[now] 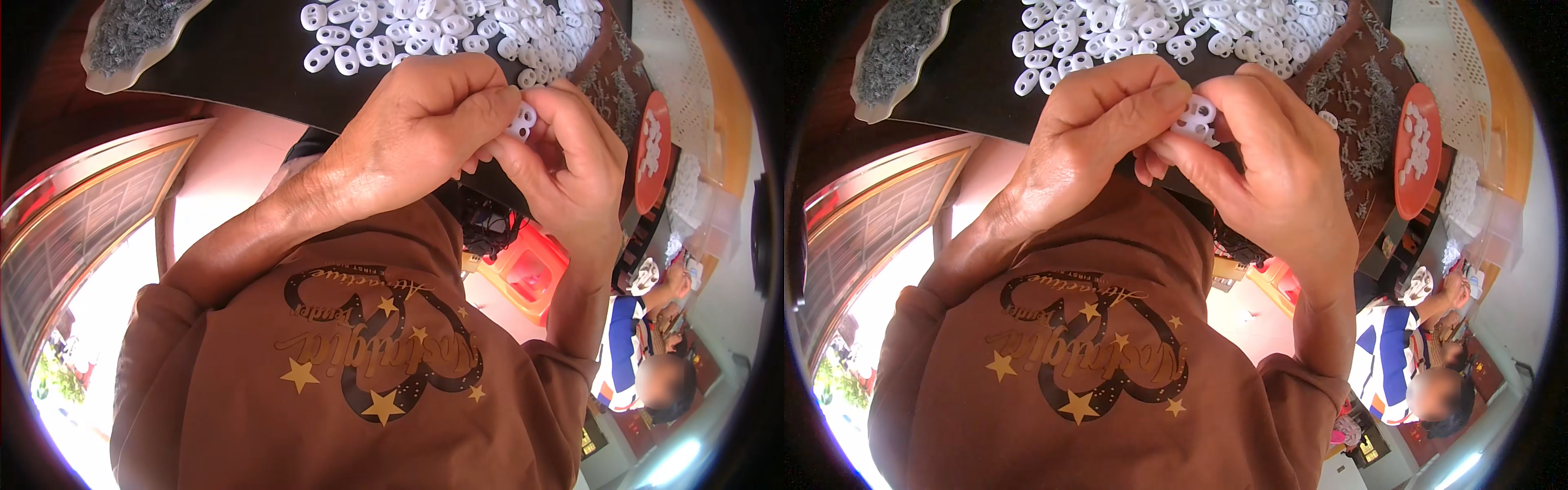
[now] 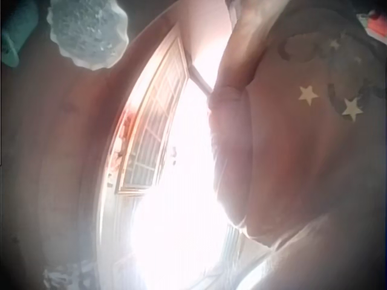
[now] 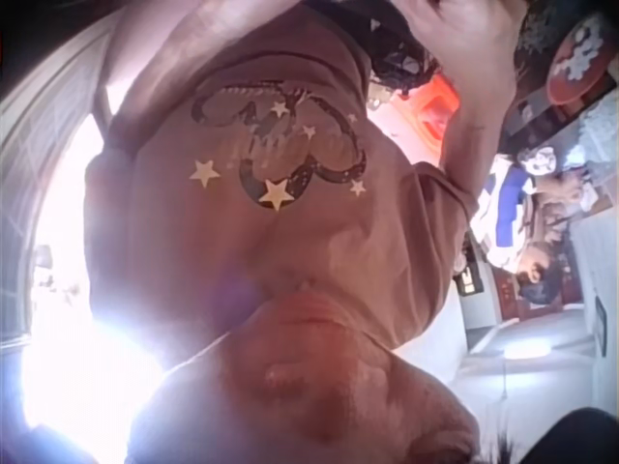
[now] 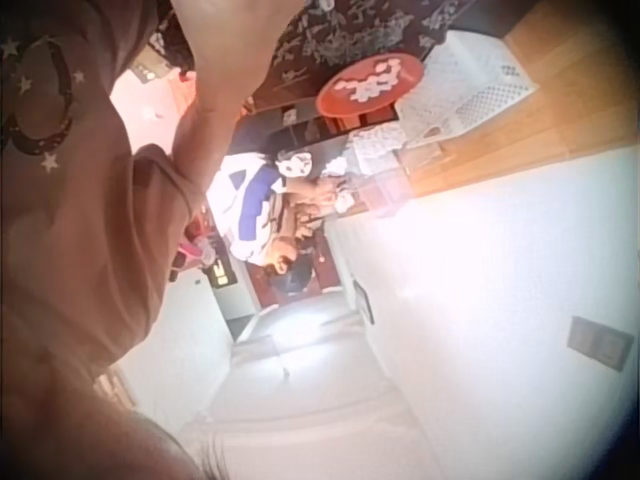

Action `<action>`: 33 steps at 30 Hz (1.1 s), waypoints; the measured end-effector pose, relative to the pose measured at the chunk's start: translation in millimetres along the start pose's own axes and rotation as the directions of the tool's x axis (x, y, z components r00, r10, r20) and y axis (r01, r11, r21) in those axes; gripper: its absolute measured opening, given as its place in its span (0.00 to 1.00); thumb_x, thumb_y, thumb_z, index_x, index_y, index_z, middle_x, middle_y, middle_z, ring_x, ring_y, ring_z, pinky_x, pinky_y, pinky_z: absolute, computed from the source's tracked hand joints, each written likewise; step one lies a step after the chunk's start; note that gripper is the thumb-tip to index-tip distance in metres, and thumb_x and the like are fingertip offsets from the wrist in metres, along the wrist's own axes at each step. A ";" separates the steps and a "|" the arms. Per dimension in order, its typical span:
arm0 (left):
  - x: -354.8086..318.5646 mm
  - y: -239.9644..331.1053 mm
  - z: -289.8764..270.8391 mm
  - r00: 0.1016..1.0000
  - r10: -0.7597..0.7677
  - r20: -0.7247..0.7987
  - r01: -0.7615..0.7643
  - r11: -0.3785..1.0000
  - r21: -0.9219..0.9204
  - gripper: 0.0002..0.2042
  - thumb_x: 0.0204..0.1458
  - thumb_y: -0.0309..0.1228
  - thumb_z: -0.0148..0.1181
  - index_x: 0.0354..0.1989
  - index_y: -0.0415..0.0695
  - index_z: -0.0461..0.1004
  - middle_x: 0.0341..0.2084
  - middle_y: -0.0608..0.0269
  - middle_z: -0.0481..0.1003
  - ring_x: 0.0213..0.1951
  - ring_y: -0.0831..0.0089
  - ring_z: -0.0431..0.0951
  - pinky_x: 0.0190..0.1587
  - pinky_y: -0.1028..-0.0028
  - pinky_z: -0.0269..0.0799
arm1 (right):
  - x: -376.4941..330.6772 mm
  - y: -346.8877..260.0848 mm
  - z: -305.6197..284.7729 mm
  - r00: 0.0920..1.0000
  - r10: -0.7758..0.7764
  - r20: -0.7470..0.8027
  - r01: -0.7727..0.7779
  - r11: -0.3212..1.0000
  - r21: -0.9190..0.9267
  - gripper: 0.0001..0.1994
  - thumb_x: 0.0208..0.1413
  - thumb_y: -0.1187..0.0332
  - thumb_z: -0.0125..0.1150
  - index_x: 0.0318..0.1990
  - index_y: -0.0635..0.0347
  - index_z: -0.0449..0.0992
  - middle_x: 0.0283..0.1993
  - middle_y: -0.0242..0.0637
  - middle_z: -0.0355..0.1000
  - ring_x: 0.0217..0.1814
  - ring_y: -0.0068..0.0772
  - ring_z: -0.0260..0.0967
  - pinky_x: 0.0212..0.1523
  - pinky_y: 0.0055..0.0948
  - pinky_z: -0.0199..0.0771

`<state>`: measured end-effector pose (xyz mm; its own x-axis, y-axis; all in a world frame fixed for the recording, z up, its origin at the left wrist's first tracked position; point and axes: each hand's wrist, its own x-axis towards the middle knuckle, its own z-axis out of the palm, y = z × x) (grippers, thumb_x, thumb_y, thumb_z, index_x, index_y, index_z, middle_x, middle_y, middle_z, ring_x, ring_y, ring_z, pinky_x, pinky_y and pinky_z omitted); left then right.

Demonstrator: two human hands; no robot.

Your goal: Assembling small white plastic parts by inserting metal pins into them.

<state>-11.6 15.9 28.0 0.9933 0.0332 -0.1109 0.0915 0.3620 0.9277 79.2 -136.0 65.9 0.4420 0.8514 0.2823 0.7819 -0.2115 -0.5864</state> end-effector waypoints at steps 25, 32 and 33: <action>-1.5 2.8 -4.0 0.997 -0.065 0.037 0.067 0.996 -0.063 0.12 0.62 0.34 0.47 0.31 0.39 0.71 0.20 0.71 0.67 0.22 0.85 0.66 0.23 0.84 0.60 | -8.6 -9.3 3.8 0.971 0.235 0.037 -0.235 0.972 0.001 0.12 0.51 0.70 0.64 0.38 0.64 0.69 0.29 0.33 0.68 0.24 0.18 0.61 0.25 0.17 0.63; -2.6 0.0 -1.7 0.997 -0.064 0.032 0.066 0.995 -0.068 0.11 0.61 0.33 0.46 0.32 0.40 0.71 0.21 0.71 0.66 0.22 0.85 0.65 0.23 0.83 0.59 | -5.9 -4.8 5.0 0.996 0.043 0.072 -0.031 0.986 -0.165 0.17 0.49 0.68 0.66 0.43 0.66 0.68 0.33 0.40 0.66 0.24 0.32 0.62 0.24 0.27 0.65; -1.8 0.8 -1.4 0.997 -0.068 0.036 0.070 0.996 -0.052 0.10 0.61 0.33 0.46 0.32 0.40 0.70 0.21 0.72 0.64 0.22 0.85 0.63 0.23 0.83 0.57 | -4.4 -3.9 3.1 0.997 0.019 0.071 -0.008 0.990 -0.144 0.15 0.50 0.69 0.65 0.40 0.67 0.68 0.32 0.44 0.65 0.25 0.39 0.63 0.26 0.30 0.66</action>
<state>-13.4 17.4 28.4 0.9867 -0.0251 -0.1609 0.1568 0.4118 0.8977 72.8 -137.5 64.5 0.4243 0.8793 0.2164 0.8333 -0.2856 -0.4733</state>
